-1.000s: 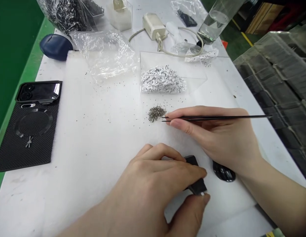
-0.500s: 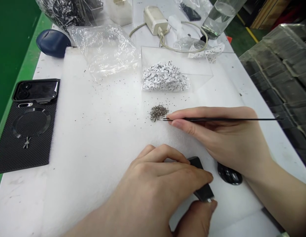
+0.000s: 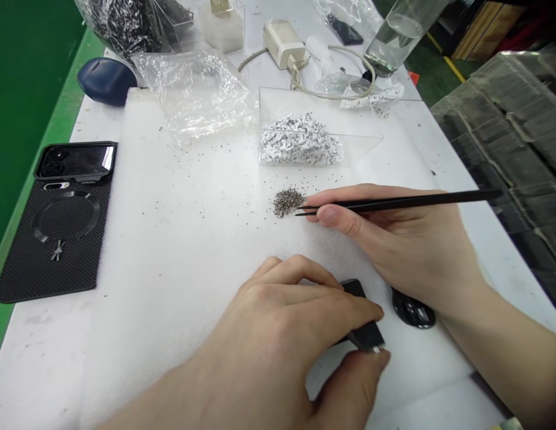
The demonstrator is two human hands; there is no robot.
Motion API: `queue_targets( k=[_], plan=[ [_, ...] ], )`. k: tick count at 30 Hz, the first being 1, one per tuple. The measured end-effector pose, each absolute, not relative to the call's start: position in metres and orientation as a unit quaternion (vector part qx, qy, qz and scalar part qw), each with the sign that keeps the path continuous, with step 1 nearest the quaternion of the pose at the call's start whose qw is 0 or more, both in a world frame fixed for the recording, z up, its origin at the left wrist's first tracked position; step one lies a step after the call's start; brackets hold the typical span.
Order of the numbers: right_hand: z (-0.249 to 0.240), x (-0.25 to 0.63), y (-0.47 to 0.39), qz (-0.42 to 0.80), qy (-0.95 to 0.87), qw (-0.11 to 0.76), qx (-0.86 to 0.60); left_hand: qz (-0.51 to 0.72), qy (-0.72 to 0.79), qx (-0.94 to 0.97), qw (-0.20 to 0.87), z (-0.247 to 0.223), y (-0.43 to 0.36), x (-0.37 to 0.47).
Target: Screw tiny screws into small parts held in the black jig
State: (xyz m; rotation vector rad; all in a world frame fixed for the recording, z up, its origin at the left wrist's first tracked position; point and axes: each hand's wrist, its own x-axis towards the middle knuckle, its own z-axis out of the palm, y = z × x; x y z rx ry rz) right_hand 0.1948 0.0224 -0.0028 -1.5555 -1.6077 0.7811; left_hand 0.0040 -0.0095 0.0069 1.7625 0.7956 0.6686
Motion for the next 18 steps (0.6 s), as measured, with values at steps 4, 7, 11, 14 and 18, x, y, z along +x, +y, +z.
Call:
queue_targets(
  k=[4,7,11,14,18],
  plan=[
    [-0.0029,0.1944,0.0227,0.302,-0.636,0.368,-0.607,0.302,0.319,0.741,0.508,0.0072,-0.0108,0.005],
    [-0.0023,0.1937,0.0225,0.301,-0.636,0.368,-0.609,0.289,0.336,0.736,0.511,0.0061,-0.0104,0.0053],
    [-0.001,0.194,0.0218,0.302,-0.631,0.374,-0.608,0.309,0.311,0.741,0.509,0.0019,-0.008,0.0057],
    [-0.0003,0.1944,0.0215,0.312,-0.629,0.377,-0.604,0.311,0.31,0.743,0.506,0.0003,-0.0079,0.005],
    [-0.0007,0.1945,0.0217,0.321,-0.625,0.379,-0.601,0.299,0.314,0.736,0.52,0.0027,-0.0089,0.0046]
  ],
)
